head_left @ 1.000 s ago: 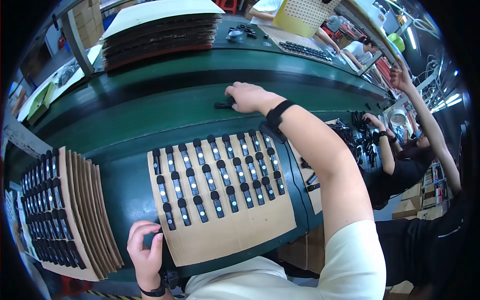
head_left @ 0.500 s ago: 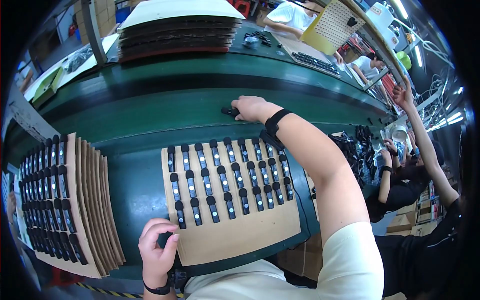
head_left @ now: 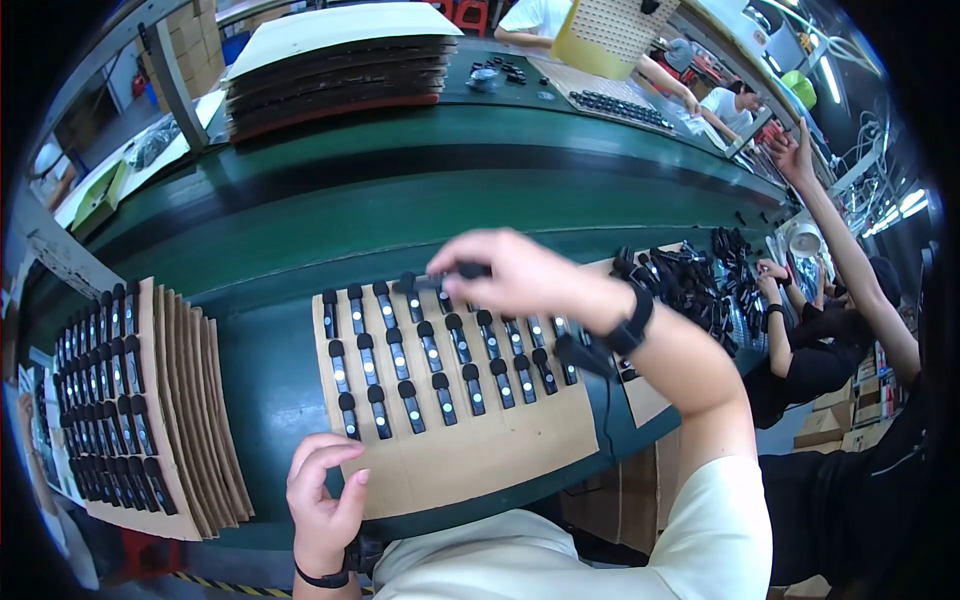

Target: The person picks up a microphone from a cardboard sheet, attaches a foam windscreen to it, and then places the assembled unit onto a conveyor belt before repeating the process.

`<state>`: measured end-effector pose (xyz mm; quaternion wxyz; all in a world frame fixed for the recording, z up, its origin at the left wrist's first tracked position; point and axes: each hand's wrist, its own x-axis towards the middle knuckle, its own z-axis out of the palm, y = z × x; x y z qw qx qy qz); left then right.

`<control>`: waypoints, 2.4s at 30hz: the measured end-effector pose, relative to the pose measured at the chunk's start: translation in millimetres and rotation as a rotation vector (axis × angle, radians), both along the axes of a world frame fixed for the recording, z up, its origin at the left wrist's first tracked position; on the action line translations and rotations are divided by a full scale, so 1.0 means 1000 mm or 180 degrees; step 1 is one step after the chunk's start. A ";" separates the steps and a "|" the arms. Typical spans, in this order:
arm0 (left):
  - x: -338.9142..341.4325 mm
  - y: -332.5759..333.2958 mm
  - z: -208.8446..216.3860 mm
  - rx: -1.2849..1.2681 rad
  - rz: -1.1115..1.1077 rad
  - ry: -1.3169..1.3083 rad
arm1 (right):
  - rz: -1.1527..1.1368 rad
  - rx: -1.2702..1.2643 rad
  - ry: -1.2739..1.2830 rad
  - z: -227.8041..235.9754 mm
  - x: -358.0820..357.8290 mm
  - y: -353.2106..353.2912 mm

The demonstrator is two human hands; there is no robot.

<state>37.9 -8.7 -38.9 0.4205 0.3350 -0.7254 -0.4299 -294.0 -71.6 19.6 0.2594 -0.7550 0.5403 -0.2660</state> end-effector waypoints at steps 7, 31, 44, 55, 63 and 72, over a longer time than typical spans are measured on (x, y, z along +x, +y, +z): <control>-0.042 0.016 0.012 -0.0487 -0.0878 -0.0221 | 0.0345 -0.0005 -0.0862 -0.025 0.055 0.140; -0.059 0.038 0.005 -0.0539 -0.1027 -0.0388 | -0.0449 -0.0768 -0.1745 -0.058 0.064 0.200; -0.058 0.037 -0.005 -0.0478 -0.1215 -0.0081 | -0.0627 -0.0708 -0.1688 -0.065 0.073 0.197; -0.061 0.035 -0.003 -0.0379 -0.1271 -0.0021 | -0.0610 -0.0713 -0.1679 -0.064 0.074 0.193; -0.065 0.035 -0.008 -0.0232 -0.1353 -0.0035 | -0.0576 -0.0845 -0.1714 -0.071 0.074 0.194; -0.058 0.033 -0.008 -0.0482 -0.1224 -0.0364 | -0.0366 -0.0611 -0.1886 -0.064 0.082 0.185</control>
